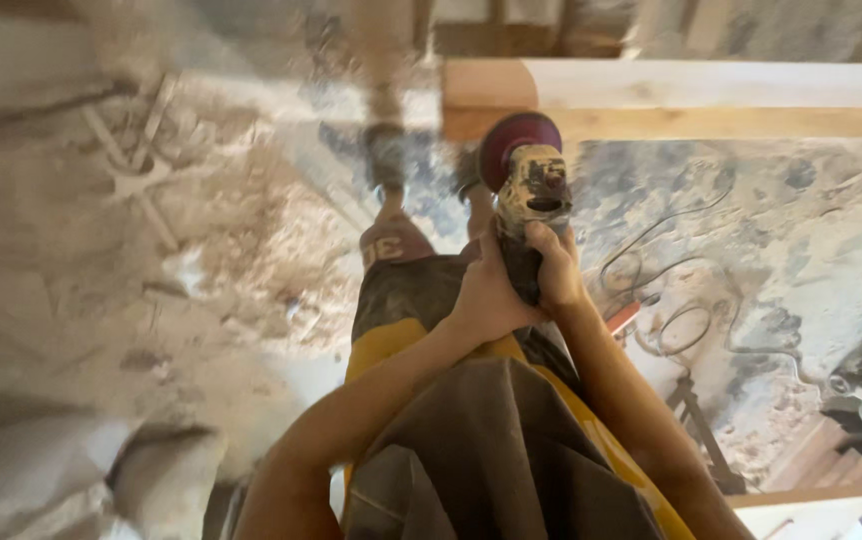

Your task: The person uses a handheld power sander to smooth the surface and edges of a wooden board. They move the tool along the wood and turn the board over to work on the opposite side.

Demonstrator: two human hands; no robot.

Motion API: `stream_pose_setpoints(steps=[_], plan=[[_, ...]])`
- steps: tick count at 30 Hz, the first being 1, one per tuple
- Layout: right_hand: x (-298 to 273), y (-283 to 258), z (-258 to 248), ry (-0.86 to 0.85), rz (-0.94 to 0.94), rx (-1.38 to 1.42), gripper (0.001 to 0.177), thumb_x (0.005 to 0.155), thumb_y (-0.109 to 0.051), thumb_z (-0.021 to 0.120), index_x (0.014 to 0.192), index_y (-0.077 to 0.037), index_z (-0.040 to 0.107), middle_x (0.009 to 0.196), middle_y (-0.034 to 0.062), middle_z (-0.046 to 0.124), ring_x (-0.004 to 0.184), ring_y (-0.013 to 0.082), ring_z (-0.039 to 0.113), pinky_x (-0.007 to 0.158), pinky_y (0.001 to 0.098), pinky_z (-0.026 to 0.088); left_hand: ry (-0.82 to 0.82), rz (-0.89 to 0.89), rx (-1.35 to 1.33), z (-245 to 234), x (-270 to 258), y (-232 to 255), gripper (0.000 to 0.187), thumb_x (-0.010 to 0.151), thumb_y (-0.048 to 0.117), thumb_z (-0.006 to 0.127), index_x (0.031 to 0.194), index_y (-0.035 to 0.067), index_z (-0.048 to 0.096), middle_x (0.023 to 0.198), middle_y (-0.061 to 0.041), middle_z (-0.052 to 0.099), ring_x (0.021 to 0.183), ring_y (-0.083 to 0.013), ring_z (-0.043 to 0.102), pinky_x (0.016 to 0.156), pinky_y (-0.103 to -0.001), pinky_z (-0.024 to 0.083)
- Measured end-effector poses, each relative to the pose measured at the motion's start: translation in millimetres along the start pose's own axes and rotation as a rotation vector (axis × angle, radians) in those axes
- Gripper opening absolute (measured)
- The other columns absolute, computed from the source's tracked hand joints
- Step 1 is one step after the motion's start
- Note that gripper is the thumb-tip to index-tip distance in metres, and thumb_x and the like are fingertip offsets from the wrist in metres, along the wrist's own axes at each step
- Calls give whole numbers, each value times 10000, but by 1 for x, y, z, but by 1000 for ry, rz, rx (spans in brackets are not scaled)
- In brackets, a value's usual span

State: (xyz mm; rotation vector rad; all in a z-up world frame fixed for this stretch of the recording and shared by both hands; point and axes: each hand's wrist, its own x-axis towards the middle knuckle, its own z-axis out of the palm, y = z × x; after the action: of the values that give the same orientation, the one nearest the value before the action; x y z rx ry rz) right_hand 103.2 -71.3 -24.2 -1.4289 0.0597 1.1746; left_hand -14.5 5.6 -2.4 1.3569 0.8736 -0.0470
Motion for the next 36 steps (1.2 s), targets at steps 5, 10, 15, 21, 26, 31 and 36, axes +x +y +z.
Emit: stream_pose_setpoints(steps=[5, 10, 15, 21, 26, 31, 36], plan=[[8, 25, 45, -4, 120, -73, 408, 932, -245, 648, 1244, 19, 655, 1109, 72, 696, 988, 164, 657, 886, 316, 541, 82, 4, -23, -38, -7, -28, 1302, 474, 331, 993, 1475, 0, 230, 1200, -249, 699, 1090, -426, 707, 908, -466, 591], [29, 23, 73, -24, 129, -216, 356, 957, -224, 625, 1209, 23, 674, 1084, 69, 712, 969, 149, 656, 879, 310, 539, -3, -147, -87, -61, 6, -33, 1222, 464, 344, 968, 1409, -3, 275, 1176, -210, 709, 1071, -372, 738, 909, -420, 619], [34, 8, 64, -74, 45, -319, 350, 971, -239, 635, 1197, 25, 677, 1080, 71, 714, 967, 149, 653, 877, 312, 544, -35, -232, -22, -49, 18, -28, 1233, 470, 339, 958, 1433, -3, 267, 1183, -217, 702, 1083, -366, 719, 924, -421, 606], [29, 9, 15, 129, 92, -272, 391, 939, -248, 652, 1228, 15, 662, 1097, 89, 706, 979, 184, 669, 867, 318, 556, -101, 23, 53, -13, 27, -22, 1277, 494, 343, 976, 1488, -2, 252, 1356, -238, 624, 1225, -362, 638, 1047, -433, 516], [21, 21, -33, 308, 57, -58, 423, 936, -259, 663, 1247, 26, 654, 1126, 122, 716, 980, 213, 703, 892, 337, 582, -275, -134, 97, 11, 48, -17, 1318, 471, 355, 916, 1521, -1, 204, 1254, -247, 664, 1155, -391, 669, 1003, -425, 550], [30, 41, -14, 283, 3, -208, 390, 952, -267, 648, 1258, -27, 663, 1102, 55, 699, 980, 161, 651, 875, 310, 547, -193, -50, 87, -13, 43, -28, 1309, 459, 340, 957, 1482, -7, 218, 1282, -236, 658, 1160, -381, 677, 1006, -425, 554], [35, 33, 39, -8, 37, -404, 377, 915, -276, 697, 1181, -9, 705, 1052, 80, 739, 951, 167, 665, 868, 324, 556, -48, -87, -120, -37, 17, -35, 1237, 504, 285, 968, 1450, -11, 229, 1325, -206, 631, 1196, -318, 687, 1011, -386, 578]])
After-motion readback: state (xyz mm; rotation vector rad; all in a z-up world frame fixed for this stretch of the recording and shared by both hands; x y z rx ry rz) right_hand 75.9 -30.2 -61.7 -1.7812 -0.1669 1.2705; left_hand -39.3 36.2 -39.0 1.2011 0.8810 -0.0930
